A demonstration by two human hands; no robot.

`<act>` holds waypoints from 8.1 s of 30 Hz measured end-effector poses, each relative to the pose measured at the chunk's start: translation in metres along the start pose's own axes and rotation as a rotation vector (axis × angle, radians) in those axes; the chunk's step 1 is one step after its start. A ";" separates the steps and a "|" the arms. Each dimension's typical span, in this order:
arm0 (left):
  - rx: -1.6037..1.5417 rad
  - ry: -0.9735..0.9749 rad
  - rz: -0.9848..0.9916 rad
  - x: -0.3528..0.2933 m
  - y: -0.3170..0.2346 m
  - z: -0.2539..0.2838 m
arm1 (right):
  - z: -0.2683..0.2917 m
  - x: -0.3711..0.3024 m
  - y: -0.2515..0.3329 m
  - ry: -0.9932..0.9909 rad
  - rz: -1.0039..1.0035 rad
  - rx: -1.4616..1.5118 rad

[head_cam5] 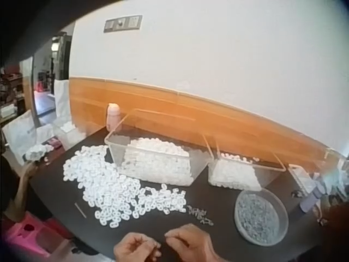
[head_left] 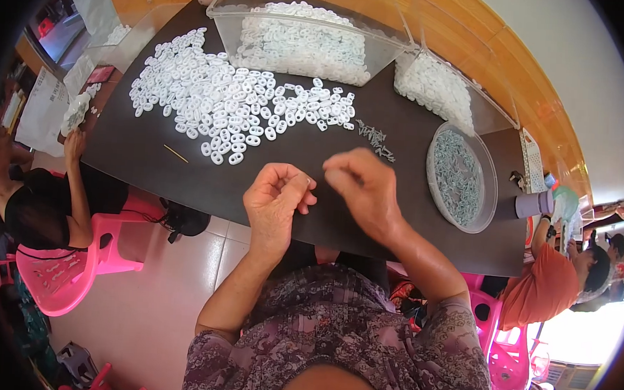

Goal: Assembling small white plastic components by inserting tiny metal pins into pre-drilled holes at a workshop table.

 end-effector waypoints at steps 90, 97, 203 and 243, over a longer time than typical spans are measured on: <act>0.140 0.041 -0.085 0.000 0.007 0.001 | 0.013 0.023 -0.052 -0.026 0.422 -0.799; 0.147 0.069 -0.061 0.000 0.008 0.002 | 0.011 0.008 -0.031 -0.001 0.474 -0.778; -0.085 0.001 0.027 -0.011 0.008 0.019 | 0.060 -0.012 0.188 0.451 0.656 1.529; -0.089 0.006 -0.050 -0.011 0.004 0.010 | -0.010 -0.001 -0.041 0.036 -0.434 0.594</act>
Point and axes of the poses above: each hand's wrist, its own x-axis towards the middle knuckle, its own z-axis out of the back of the hand, y = z × x, the point moved 6 cm from there along x, towards the middle knuckle, and after that the axes turned 7 degrees about z, right-handed, at the moved point
